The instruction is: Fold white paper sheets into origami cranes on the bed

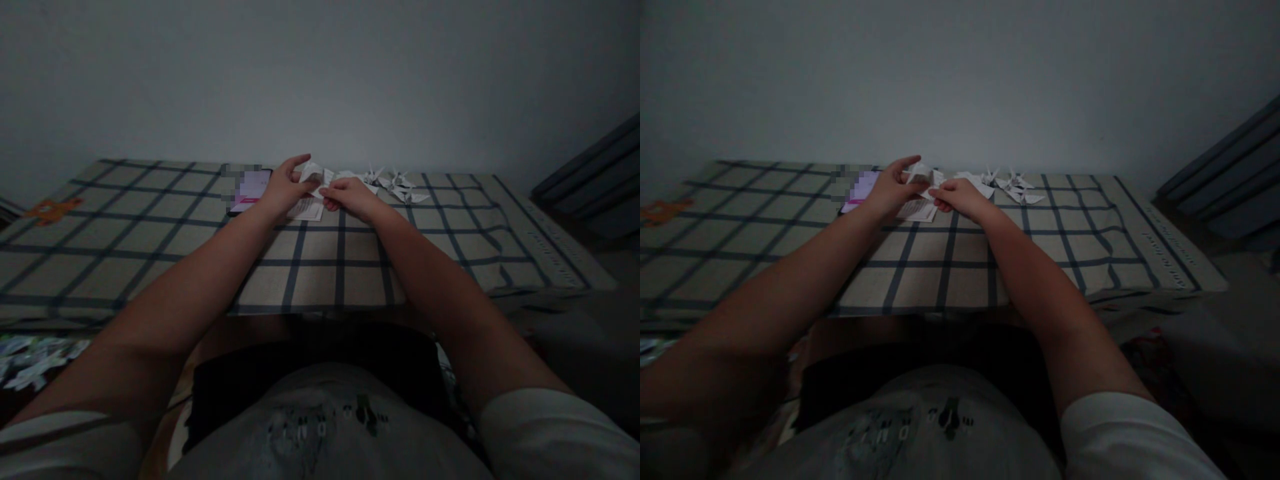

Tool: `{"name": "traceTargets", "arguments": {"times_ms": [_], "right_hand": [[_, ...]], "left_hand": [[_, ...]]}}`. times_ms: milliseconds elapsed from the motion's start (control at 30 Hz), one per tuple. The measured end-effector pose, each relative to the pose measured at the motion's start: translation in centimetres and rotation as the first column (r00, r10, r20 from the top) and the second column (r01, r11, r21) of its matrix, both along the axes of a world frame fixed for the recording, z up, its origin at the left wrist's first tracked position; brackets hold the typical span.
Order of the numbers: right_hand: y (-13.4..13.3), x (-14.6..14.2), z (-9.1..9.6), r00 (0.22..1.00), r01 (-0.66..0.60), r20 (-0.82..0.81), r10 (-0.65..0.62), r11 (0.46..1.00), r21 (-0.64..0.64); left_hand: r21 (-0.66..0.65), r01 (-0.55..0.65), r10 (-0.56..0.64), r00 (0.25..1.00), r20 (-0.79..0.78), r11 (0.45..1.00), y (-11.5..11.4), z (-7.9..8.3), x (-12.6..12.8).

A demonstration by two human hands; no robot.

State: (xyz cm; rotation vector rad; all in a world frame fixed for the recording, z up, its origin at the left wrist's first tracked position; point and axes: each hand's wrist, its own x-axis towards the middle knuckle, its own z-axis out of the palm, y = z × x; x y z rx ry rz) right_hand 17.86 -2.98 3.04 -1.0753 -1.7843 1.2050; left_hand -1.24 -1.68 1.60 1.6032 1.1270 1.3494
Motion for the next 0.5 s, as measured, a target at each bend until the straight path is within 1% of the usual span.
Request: {"name": "traceTargets", "arguments": {"times_ms": [133, 333, 500], "right_hand": [[0.0, 0.0, -0.11, 1.0, -0.014, -0.024, 0.014, 1.0, 0.008], [0.78, 0.09, -0.89, 0.999, -0.043, -0.012, 0.043, 0.998, 0.053], [0.57, 0.01, -0.71, 0.999, -0.045, -0.022, 0.046, 0.998, 0.051]], "left_hand": [[0.002, -0.001, 0.001, 0.999, 0.043, 1.0, -0.02, -0.13, 0.14], [-0.033, 0.002, 0.001, 0.995, 0.1, 0.999, 0.27, -0.38, 0.2], [-0.046, 0.001, 0.003, 0.998, 0.069, 0.999, 0.57, -0.64, 0.03]]}}
